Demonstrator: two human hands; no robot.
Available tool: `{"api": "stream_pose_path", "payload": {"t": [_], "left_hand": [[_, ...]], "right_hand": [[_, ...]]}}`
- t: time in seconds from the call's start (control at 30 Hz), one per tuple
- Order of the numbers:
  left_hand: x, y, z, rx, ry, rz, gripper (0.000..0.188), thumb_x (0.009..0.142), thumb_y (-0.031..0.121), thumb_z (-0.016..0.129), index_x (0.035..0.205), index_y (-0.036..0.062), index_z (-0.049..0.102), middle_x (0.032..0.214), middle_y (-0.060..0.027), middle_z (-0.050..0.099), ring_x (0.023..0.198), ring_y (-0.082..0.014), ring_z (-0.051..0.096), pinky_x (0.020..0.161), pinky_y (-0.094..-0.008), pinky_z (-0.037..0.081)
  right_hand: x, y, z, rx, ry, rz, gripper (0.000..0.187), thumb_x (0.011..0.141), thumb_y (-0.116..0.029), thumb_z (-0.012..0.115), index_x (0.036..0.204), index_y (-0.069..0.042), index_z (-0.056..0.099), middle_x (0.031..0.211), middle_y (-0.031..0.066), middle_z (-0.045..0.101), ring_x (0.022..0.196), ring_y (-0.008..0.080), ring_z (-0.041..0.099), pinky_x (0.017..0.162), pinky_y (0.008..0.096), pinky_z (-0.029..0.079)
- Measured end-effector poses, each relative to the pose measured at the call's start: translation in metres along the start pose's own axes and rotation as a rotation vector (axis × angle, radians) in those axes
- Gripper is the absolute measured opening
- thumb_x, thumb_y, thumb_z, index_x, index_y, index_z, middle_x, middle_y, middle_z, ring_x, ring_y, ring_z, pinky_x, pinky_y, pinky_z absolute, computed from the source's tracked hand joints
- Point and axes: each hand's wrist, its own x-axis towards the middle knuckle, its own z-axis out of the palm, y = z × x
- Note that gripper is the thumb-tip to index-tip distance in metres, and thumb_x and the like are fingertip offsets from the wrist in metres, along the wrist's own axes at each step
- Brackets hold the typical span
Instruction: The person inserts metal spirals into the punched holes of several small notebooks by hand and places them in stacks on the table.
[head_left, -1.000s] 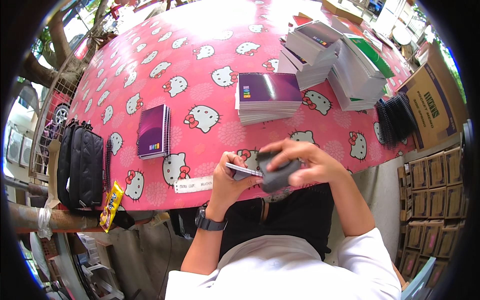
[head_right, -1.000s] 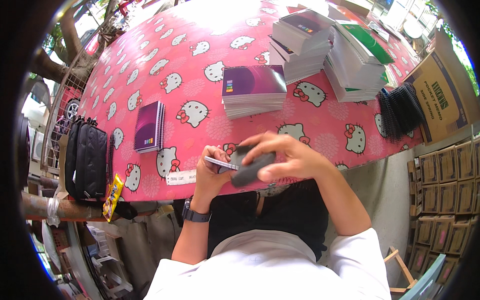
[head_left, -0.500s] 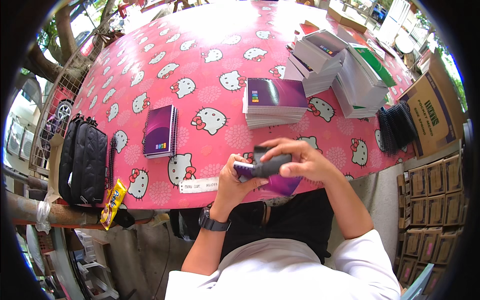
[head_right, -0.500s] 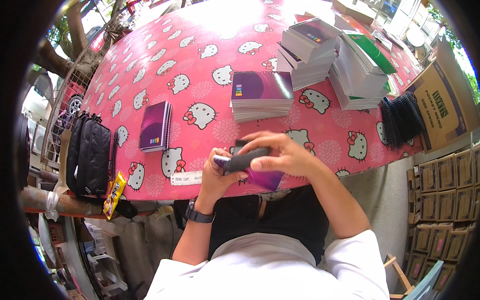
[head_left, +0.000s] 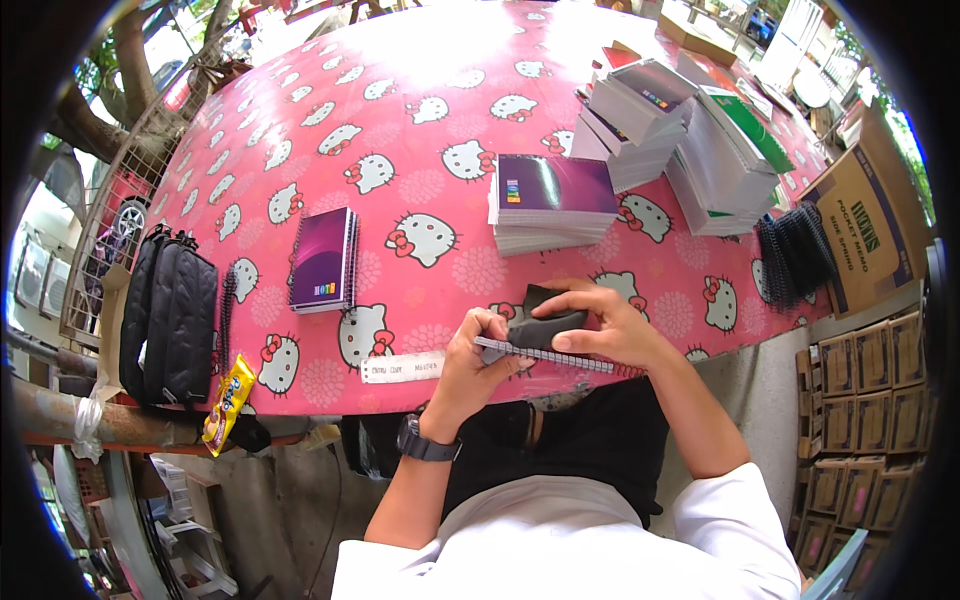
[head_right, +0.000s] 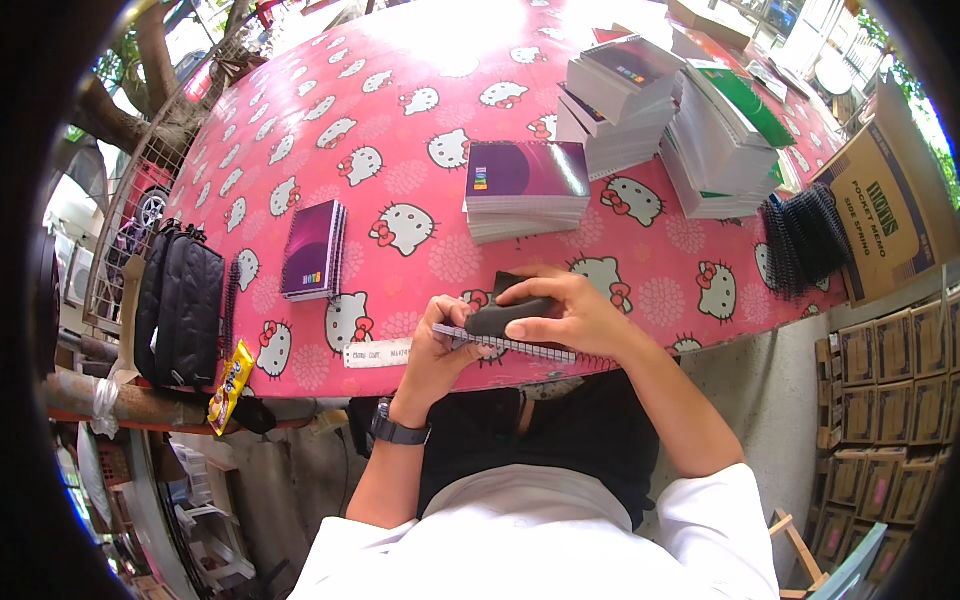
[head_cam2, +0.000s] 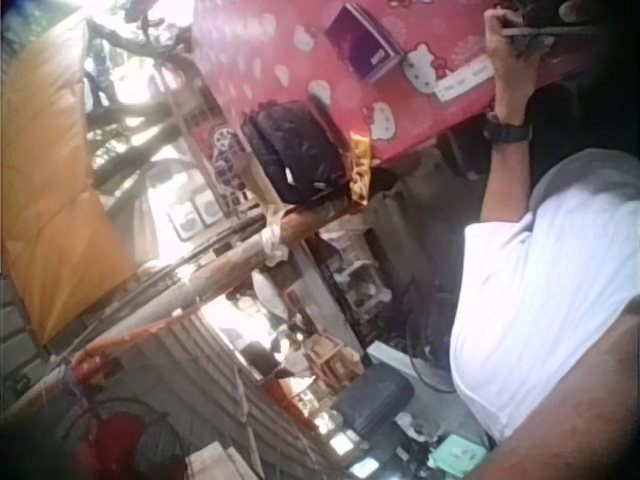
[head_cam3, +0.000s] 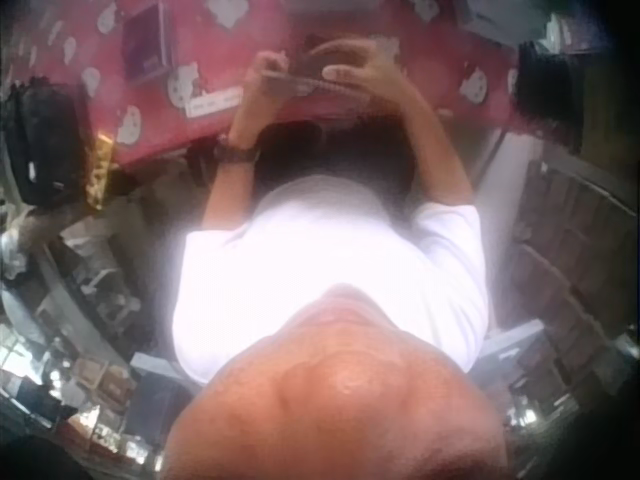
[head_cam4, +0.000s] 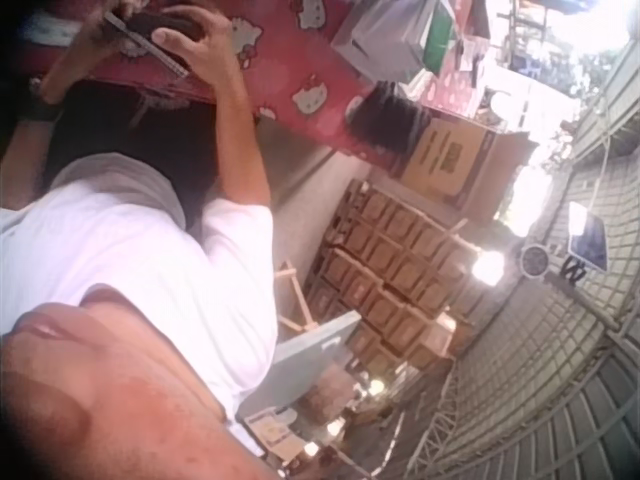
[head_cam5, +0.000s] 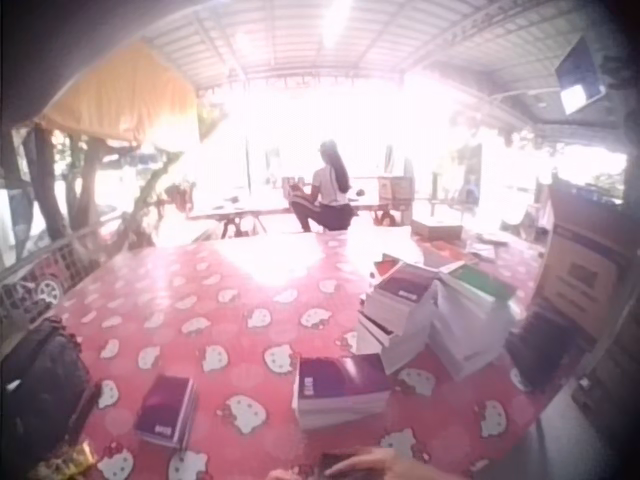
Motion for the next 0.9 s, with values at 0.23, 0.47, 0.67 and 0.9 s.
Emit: {"api": "stream_pose_path", "payload": {"t": [0.23, 0.47, 0.67, 0.9], "left_hand": [[0.003, -0.001, -0.003, 0.081, 0.005, -0.032, 0.037, 0.073, 0.0, 0.077, 0.089, 0.0077, 0.044, 0.088, -0.0015, 0.053, 0.082, -0.0089, 0.051, 0.071, -0.0257, 0.046], [0.005, 0.001, 0.002, 0.038, -0.015, 0.023, 0.035, 0.076, 0.002, 0.077, 0.089, 0.008, 0.045, 0.087, -0.0012, 0.053, 0.074, -0.0081, 0.051, 0.064, -0.0242, 0.046], [0.01, 0.037, 0.018, 0.509, 0.073, 0.161, 0.031, 0.077, 0.005, 0.076, 0.094, 0.0052, 0.05, 0.082, -0.0029, 0.054, 0.073, -0.0106, 0.053, 0.067, -0.0259, 0.046], [0.011, 0.056, 0.033, 0.074, 0.131, 0.111, 0.018, 0.081, 0.0, 0.072, 0.093, 0.0022, 0.058, 0.085, -0.0024, 0.06, 0.077, -0.0082, 0.056, 0.069, -0.0231, 0.047]], "right_hand": [[0.013, -0.004, -0.006, -0.241, 0.023, 0.082, 0.045, 0.076, -0.037, 0.075, 0.109, -0.007, 0.069, 0.128, 0.0205, 0.054, 0.111, 0.0277, 0.056, 0.094, 0.04, 0.043], [0.01, -0.002, -0.013, -0.302, 0.06, 0.111, 0.049, 0.074, -0.039, 0.077, 0.11, -0.006, 0.068, 0.128, 0.0185, 0.055, 0.116, 0.0293, 0.053, 0.096, 0.0395, 0.043], [-0.003, -0.051, 0.016, -0.496, 0.283, -0.332, 0.04, 0.076, -0.023, 0.077, 0.11, -0.008, 0.064, 0.114, 0.0121, 0.062, 0.109, 0.0279, 0.056, 0.089, 0.0396, 0.047], [-0.003, -0.045, 0.035, -0.26, 0.373, -0.28, 0.022, 0.079, -0.015, 0.074, 0.094, -0.004, 0.062, 0.082, 0.0076, 0.057, 0.076, 0.022, 0.06, 0.063, 0.0315, 0.05]]}}
